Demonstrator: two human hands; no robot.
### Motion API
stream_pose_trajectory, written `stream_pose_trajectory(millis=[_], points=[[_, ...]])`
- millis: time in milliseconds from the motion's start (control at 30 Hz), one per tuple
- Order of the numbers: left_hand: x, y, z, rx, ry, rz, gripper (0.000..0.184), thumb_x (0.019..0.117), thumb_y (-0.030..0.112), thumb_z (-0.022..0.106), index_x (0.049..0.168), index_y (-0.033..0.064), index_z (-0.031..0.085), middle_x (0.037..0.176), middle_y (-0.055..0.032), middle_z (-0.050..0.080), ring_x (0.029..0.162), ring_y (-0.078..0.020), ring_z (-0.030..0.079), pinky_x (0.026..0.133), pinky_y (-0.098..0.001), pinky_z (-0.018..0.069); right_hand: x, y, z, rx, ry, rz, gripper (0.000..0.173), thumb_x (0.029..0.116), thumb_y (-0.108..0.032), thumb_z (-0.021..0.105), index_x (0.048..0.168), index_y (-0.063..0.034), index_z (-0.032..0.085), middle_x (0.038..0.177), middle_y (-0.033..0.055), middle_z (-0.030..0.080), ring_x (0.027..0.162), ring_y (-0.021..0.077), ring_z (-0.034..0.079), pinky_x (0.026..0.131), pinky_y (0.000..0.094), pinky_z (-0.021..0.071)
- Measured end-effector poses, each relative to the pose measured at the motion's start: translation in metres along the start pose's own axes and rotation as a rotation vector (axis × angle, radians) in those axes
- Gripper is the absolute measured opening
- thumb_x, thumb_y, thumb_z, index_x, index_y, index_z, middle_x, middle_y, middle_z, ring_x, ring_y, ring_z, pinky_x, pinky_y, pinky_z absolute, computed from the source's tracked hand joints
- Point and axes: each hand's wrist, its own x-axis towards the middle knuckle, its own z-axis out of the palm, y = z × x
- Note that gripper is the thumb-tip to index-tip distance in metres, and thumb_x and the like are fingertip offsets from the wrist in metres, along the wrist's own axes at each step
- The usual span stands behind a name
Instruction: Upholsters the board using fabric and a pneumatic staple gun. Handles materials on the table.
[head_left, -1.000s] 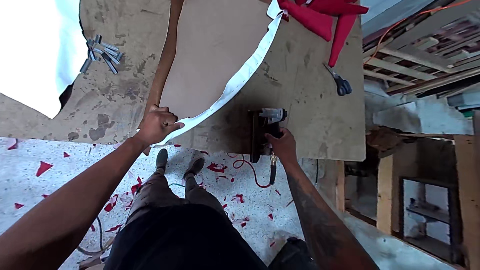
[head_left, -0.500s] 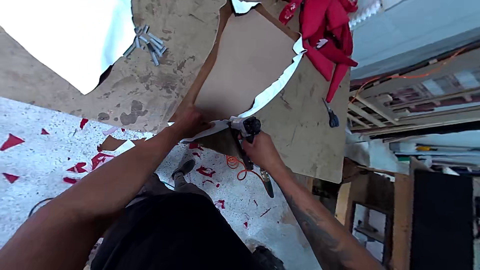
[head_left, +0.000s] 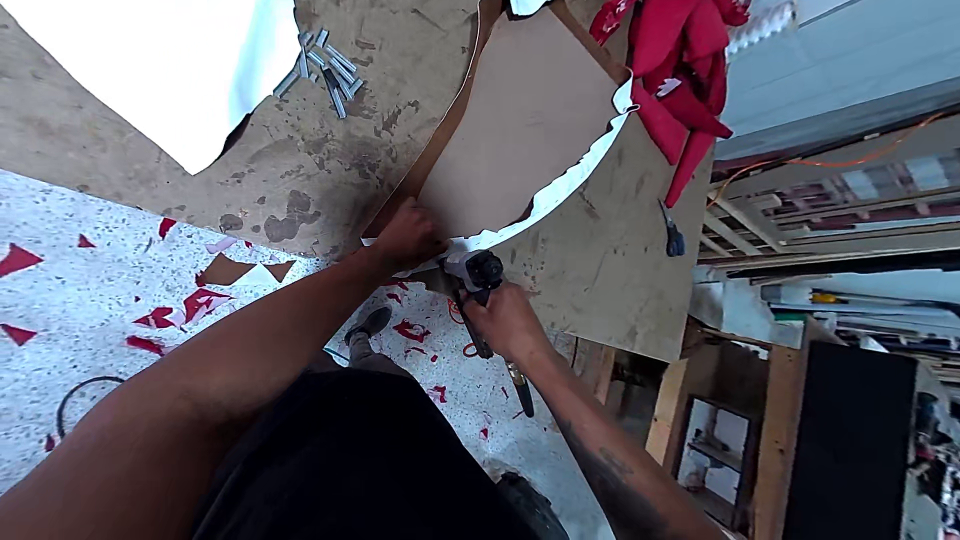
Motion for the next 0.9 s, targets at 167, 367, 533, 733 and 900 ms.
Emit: stream_pose_trajectory(millis=[167,367,533,733,900], points=[[-0.002,-0.001,-0.031,-0.138,-0.149,-0.006,0.051,0.1006,0.06,0.052,0.086,0.0162,0.073,0.082,-0.0008,0.07,0.086,-0.0184,0.066,0.095,-0.0484,0.0458,0.011,0.025,-0.041,0.296,-0.058,0.031,0.02,0.0941,-0.026,0.07,0.101,-0.0069,0.068,0.07,0.0056,0.071,0.056,0.0204,0.069,0.056,0.0428,0.0624],[-0.062,0.026,-0.049,0.136,-0.191,0.039,0.065,0.0775,0.072,0.073,0.106,0.0142,0.072,0.107,-0.0063,0.068,0.108,-0.0286,0.062,0.093,-0.0534,0.0481,0.088,0.057,-0.091,0.612,0.043,-0.051,0.023,0.0945,-0.014,0.064,0.113,-0.0003,0.063,0.071,0.0129,0.066,0.052,0.0223,0.064,0.052,0.0398,0.0591],[-0.068,-0.005,-0.032,-0.014,-0.103,0.202,0.03,0.0991,0.043,0.063,0.098,0.0149,0.075,0.101,-0.0017,0.07,0.104,-0.0216,0.063,0.098,-0.0434,0.0505,0.046,0.016,-0.069,0.279,0.055,-0.078,0.025,0.0941,-0.028,0.068,0.111,-0.0097,0.067,0.074,0.009,0.07,0.057,0.0236,0.069,0.056,0.049,0.0617],[-0.073,-0.015,-0.03,-0.208,-0.085,0.188,0.03,0.102,0.038,0.061,0.095,0.0116,0.075,0.091,-0.0017,0.066,0.093,-0.0172,0.063,0.089,-0.0357,0.053,0.05,-0.022,-0.028,-0.06,0.09,-0.079,0.038,0.0943,-0.028,0.065,0.129,-0.0135,0.057,0.087,0.0106,0.069,0.081,0.0298,0.07,0.069,0.0558,0.057],[-0.065,-0.032,-0.026,-0.484,-0.067,0.149,0.032,0.0994,0.031,0.065,0.075,0.0108,0.069,0.081,-0.0006,0.064,0.082,-0.0139,0.062,0.077,-0.0374,0.0538,0.045,-0.025,-0.018,-0.07,0.149,-0.09,0.035,0.0917,-0.022,0.067,0.124,-0.0114,0.06,0.088,0.0136,0.07,0.082,0.0336,0.071,0.07,0.0577,0.057]])
